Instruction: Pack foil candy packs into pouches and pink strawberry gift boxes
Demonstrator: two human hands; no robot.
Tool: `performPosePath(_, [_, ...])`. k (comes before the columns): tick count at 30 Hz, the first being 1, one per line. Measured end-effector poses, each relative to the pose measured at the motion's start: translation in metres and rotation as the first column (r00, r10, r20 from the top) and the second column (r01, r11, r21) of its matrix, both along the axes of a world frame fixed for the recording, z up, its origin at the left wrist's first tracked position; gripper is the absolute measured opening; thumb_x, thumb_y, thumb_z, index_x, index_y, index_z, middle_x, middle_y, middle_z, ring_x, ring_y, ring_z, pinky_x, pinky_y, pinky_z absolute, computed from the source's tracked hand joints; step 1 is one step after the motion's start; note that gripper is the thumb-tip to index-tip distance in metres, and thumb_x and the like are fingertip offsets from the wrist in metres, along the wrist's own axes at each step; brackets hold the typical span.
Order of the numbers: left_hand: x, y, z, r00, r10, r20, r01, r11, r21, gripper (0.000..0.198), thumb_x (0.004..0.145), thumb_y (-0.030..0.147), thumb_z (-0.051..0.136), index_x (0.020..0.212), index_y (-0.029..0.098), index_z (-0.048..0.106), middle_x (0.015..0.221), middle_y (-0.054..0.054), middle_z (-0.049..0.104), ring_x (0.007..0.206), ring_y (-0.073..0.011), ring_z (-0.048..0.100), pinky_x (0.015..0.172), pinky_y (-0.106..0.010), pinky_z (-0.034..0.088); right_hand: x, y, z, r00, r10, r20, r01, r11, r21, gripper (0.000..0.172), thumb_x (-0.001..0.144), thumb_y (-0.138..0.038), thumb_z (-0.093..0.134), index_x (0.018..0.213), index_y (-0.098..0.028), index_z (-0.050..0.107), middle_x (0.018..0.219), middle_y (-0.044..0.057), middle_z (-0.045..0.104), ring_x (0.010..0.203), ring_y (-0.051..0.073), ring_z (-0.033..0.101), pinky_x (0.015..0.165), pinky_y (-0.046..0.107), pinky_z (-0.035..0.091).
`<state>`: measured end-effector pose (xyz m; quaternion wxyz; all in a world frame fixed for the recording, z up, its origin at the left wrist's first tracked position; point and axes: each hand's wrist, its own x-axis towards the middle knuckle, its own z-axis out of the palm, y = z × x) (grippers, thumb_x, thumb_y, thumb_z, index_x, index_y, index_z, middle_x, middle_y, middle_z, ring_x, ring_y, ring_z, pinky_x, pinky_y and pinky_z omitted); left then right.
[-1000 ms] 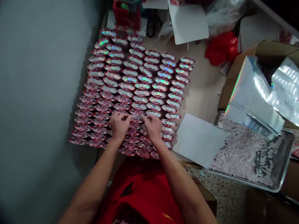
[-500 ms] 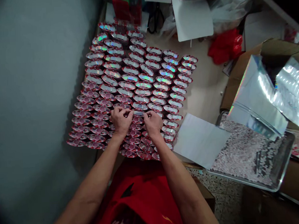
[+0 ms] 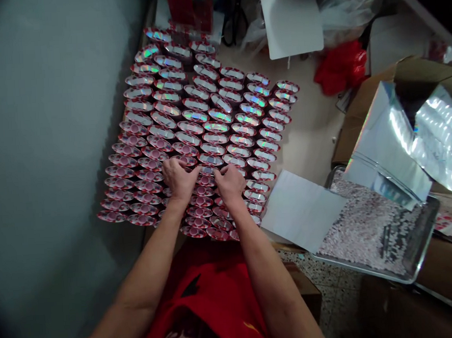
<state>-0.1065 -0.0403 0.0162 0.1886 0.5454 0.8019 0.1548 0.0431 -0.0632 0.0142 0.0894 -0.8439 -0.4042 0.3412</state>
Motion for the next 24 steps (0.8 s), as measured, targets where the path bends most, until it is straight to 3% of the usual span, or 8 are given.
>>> performPosePath(4, [0.001, 0.011, 0.004, 0.998, 0.049, 0.037, -0.049, 0.999, -0.002, 0.045, 0.069, 0.024, 0.093, 0.098, 0.021, 0.059, 0.122, -0.015, 0.062, 0.123, -0.0375, 0.056, 0.106, -0.052, 0.046, 0.006, 0.005, 0.003, 0.997, -0.074, 0.025, 0.075, 0.997, -0.025, 0.040, 0.077, -0.046, 0.082, 0.105, -0.024, 0.066, 0.087, 0.005, 0.074, 0.082, 0.027, 0.066, 0.074, 0.033, 0.041])
performPosePath(8, [-0.003, -0.010, 0.018, 0.936, 0.008, 0.352, -0.023, 0.999, 0.040, 0.025, 0.080, 0.024, 0.084, 0.095, 0.021, 0.064, 0.105, -0.008, 0.069, 0.103, -0.0251, 0.065, 0.100, -0.040, 0.051, 0.009, -0.002, 0.016, 0.982, -0.165, -0.089, 0.170, 0.984, 0.050, 0.035, 0.079, -0.050, 0.078, 0.095, -0.025, 0.061, 0.074, 0.000, 0.066, 0.075, 0.025, 0.062, 0.070, 0.032, 0.039])
performPosePath(10, [-0.005, -0.036, 0.028, 0.806, 0.062, 0.589, -0.055, 0.998, -0.030, 0.020, 0.087, 0.036, 0.078, 0.097, 0.021, 0.069, 0.095, -0.005, 0.072, 0.089, -0.0198, 0.068, 0.089, -0.035, 0.054, 0.009, -0.006, 0.022, 0.958, -0.225, -0.176, 0.247, 0.963, 0.109, 0.038, 0.078, -0.054, 0.078, 0.090, -0.025, 0.058, 0.071, -0.003, 0.062, 0.070, 0.023, 0.060, 0.067, 0.031, 0.039])
performPosePath(12, [-0.005, -0.062, 0.036, 0.599, 0.223, 0.769, -0.081, 0.972, -0.219, 0.036, 0.088, 0.055, 0.075, 0.097, 0.020, 0.073, 0.090, -0.005, 0.074, 0.080, -0.0182, 0.069, 0.079, -0.032, 0.055, 0.007, -0.010, 0.026, 0.930, -0.272, -0.249, 0.312, 0.939, 0.142, 0.038, 0.078, -0.055, 0.077, 0.088, -0.025, 0.057, 0.069, -0.004, 0.060, 0.067, 0.021, 0.059, 0.065, 0.030, 0.039])
performPosePath(15, [-0.001, -0.091, 0.043, 0.263, 0.503, 0.823, -0.020, 0.856, -0.516, 0.058, 0.073, 0.070, 0.083, 0.099, 0.018, 0.074, 0.093, -0.008, 0.077, 0.077, -0.0178, 0.071, 0.072, -0.030, 0.056, 0.003, -0.013, 0.028, 0.910, -0.287, -0.299, 0.342, 0.927, 0.154, 0.038, 0.078, -0.055, 0.078, 0.087, -0.025, 0.057, 0.068, -0.003, 0.059, 0.065, 0.020, 0.057, 0.064, 0.031, 0.039])
performPosePath(17, [0.003, -0.099, 0.043, 0.130, 0.582, 0.803, 0.015, 0.808, -0.588, 0.061, 0.064, 0.064, 0.092, 0.100, 0.018, 0.075, 0.097, -0.009, 0.078, 0.079, -0.0164, 0.072, 0.074, -0.029, 0.057, -0.001, -0.014, 0.029, 0.913, -0.272, -0.304, 0.333, 0.927, 0.171, 0.038, 0.077, -0.055, 0.079, 0.085, -0.025, 0.056, 0.069, -0.003, 0.059, 0.066, 0.020, 0.057, 0.064, 0.031, 0.040])
performPosePath(19, [0.008, -0.100, 0.041, 0.084, 0.598, 0.797, -0.004, 0.800, -0.600, 0.062, 0.057, 0.057, 0.098, 0.099, 0.018, 0.075, 0.096, -0.008, 0.078, 0.076, -0.0141, 0.070, 0.072, -0.027, 0.056, -0.004, -0.015, 0.028, 0.917, -0.256, -0.308, 0.321, 0.929, 0.183, 0.039, 0.075, -0.055, 0.080, 0.082, -0.025, 0.056, 0.069, -0.003, 0.059, 0.066, 0.019, 0.058, 0.066, 0.031, 0.041])
performPosePath(24, [0.012, -0.099, 0.036, 0.107, 0.581, 0.807, -0.082, 0.814, -0.575, 0.055, 0.053, 0.052, 0.098, 0.089, 0.017, 0.074, 0.078, -0.001, 0.070, 0.066, -0.0105, 0.062, 0.059, -0.022, 0.048, -0.007, -0.024, 0.030, 0.871, -0.241, -0.428, 0.346, 0.919, 0.186, 0.041, 0.077, -0.059, 0.077, 0.078, -0.025, 0.054, 0.068, -0.002, 0.059, 0.064, 0.018, 0.056, 0.064, 0.031, 0.044])
